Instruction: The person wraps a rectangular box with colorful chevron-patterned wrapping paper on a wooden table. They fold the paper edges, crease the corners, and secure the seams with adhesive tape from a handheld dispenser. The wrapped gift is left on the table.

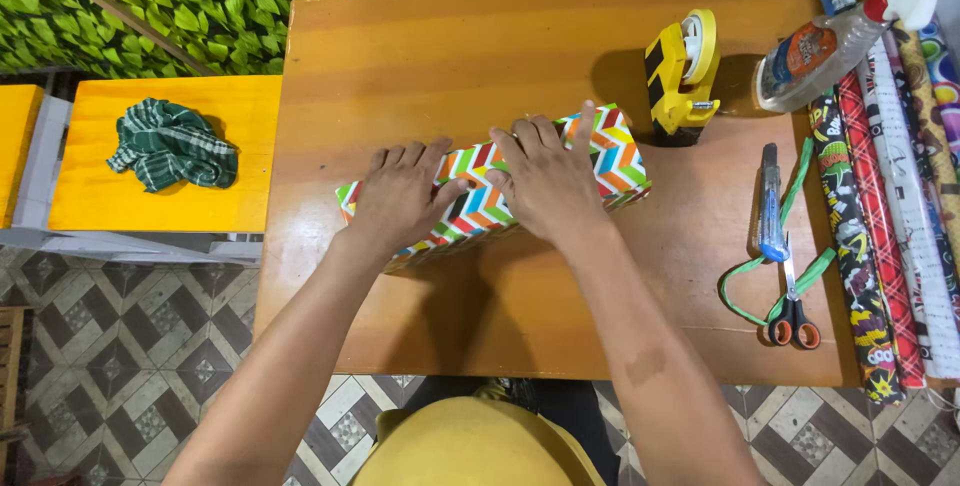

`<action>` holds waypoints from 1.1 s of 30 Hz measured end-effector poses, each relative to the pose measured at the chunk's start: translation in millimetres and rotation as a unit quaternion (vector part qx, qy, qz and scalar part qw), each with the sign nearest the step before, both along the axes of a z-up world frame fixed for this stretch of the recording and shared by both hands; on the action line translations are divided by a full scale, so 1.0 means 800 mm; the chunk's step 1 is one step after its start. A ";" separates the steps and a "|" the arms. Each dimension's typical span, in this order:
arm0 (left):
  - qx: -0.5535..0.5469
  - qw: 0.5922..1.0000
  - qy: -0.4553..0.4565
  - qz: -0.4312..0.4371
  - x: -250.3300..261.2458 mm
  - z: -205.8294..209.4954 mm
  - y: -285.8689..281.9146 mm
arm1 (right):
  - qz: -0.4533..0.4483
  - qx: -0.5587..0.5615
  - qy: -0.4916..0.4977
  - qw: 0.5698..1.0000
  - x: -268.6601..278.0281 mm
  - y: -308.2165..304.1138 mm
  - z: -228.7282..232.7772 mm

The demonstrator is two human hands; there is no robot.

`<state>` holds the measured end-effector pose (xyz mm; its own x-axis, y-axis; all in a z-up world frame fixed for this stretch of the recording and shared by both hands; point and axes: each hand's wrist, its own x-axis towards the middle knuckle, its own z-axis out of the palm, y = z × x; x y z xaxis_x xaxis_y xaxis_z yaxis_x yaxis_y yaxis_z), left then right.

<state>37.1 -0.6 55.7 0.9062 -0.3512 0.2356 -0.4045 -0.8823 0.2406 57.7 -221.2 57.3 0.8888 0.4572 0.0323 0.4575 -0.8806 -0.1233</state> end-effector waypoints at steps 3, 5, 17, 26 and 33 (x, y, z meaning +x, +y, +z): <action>0.016 0.998 0.059 0.032 0.000 0.002 -0.002 | 0.020 0.030 -0.054 0.998 0.001 -0.004 0.004; 0.011 0.995 0.090 0.043 0.000 0.008 -0.001 | 0.011 0.082 -0.102 0.991 -0.005 -0.008 0.005; -0.055 0.979 0.195 0.020 -0.006 0.063 -0.028 | -0.002 0.054 -0.127 0.990 -0.067 -0.005 -0.015; -0.034 0.923 0.363 0.124 -0.009 0.067 -0.048 | 0.012 0.154 -0.092 0.984 -0.068 -0.034 -0.040; -0.436 0.746 0.440 0.243 -0.024 0.019 -0.062 | -0.125 0.603 0.104 0.781 -0.067 -0.065 -0.071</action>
